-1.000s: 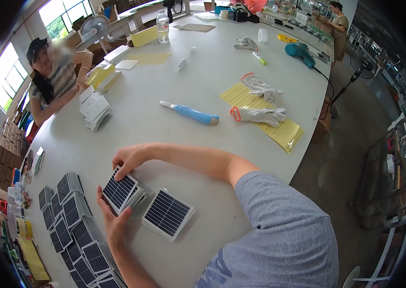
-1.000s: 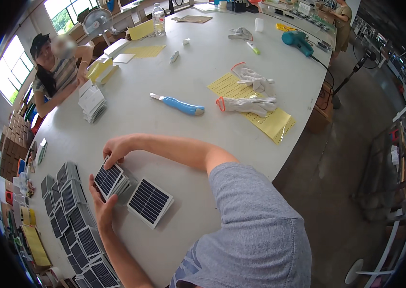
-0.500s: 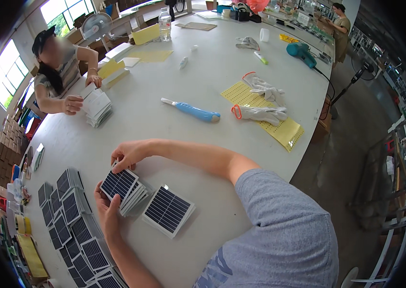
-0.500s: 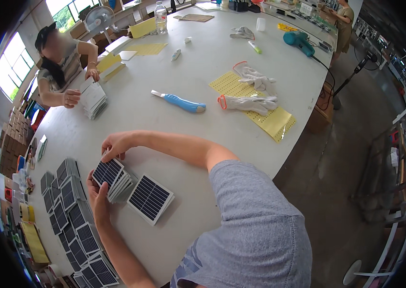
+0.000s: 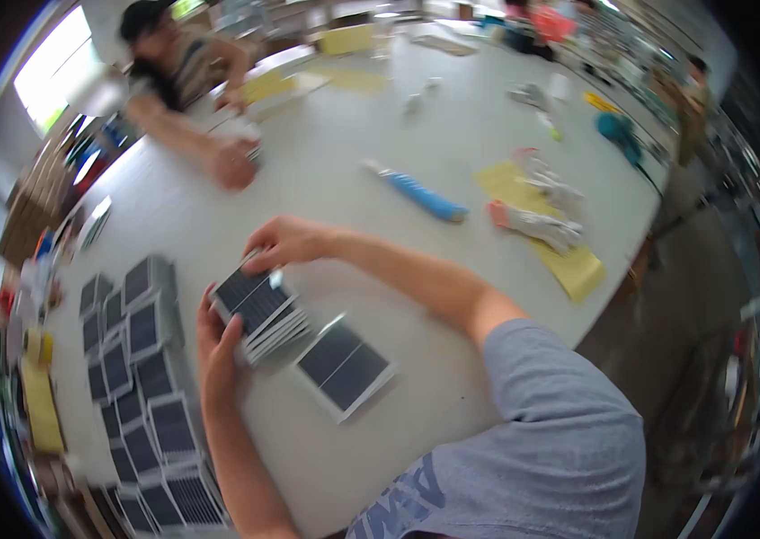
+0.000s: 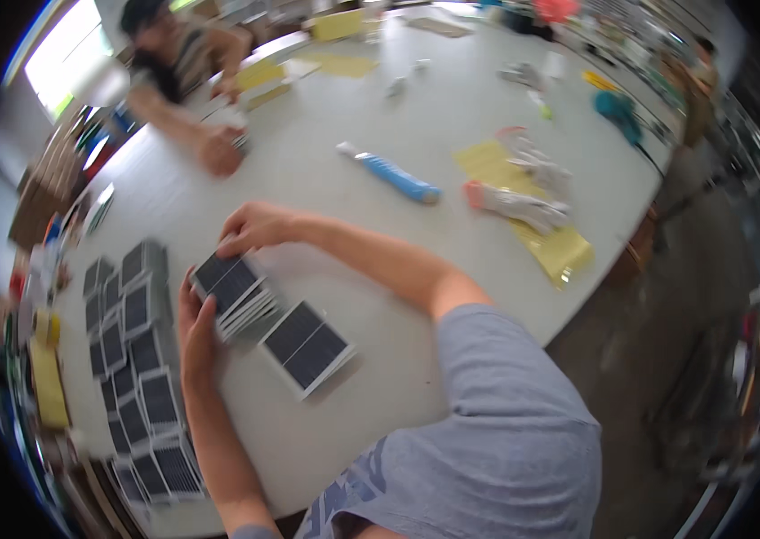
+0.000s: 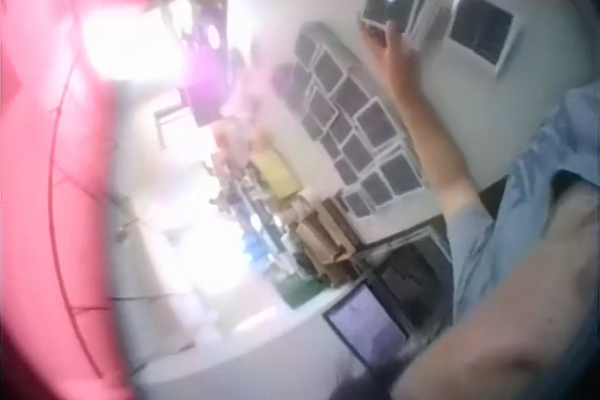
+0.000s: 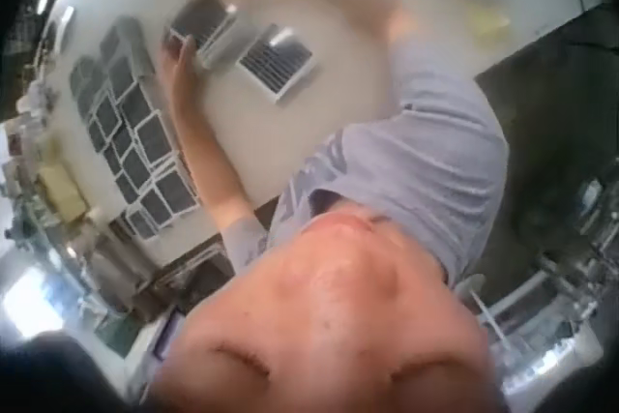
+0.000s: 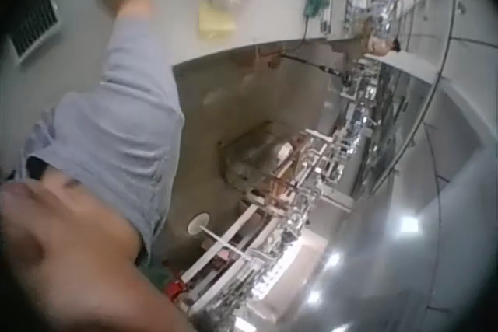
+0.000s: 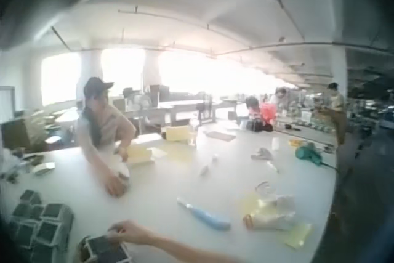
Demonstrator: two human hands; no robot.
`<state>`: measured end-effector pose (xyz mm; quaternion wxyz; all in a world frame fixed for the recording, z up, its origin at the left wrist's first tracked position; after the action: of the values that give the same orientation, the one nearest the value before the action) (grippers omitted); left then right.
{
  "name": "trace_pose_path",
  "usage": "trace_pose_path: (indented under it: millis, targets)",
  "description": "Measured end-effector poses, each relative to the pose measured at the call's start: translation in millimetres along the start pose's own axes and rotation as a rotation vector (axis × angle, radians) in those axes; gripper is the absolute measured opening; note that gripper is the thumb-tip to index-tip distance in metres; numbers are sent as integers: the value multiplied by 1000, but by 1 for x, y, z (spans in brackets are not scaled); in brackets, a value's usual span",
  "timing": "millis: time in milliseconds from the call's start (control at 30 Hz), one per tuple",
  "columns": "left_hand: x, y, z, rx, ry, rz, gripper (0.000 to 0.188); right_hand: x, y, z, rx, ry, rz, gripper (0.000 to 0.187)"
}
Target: The person trims small solar panels using a utility knife, removes them from backing sheets by hand, and stacks the solar panels on the table.
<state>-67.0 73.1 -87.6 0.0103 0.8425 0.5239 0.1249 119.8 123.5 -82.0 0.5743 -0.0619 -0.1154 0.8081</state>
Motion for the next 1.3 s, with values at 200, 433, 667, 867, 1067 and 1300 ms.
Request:
trace_pose_path:
  millis: [200,433,667,867,1067,1300]
  targets:
    - [8,5,-2,-65,51,80,73,-6,-20,2,132,139,-79,45]
    - [-2,-9,-8,0,5,35,71,-2,-10,8,185,127,-30,51]
    - [8,9,0,22,13,101,73,-10,-21,11,-35,-43,-155,28]
    - [1,5,0,170,-8,96,73,-29,-57,59,-358,-536,-724,12]
    - [-1,25,-10,141,-84,72,71,-20,-42,1,-709,-400,-429,9]
    - [0,20,-8,179,-50,55,70,-147,-8,227,-553,-877,-501,25]
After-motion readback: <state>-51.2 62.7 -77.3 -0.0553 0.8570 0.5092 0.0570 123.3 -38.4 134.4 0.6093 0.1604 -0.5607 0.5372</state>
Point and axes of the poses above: each hand's wrist, its own x-axis towards the middle knuckle, its own y-axis out of the palm, z = x × y, the point moved 8 cm from there along x, towards the middle knuckle, and after that the axes turned 4 degrees about y, right-handed, at the moved point
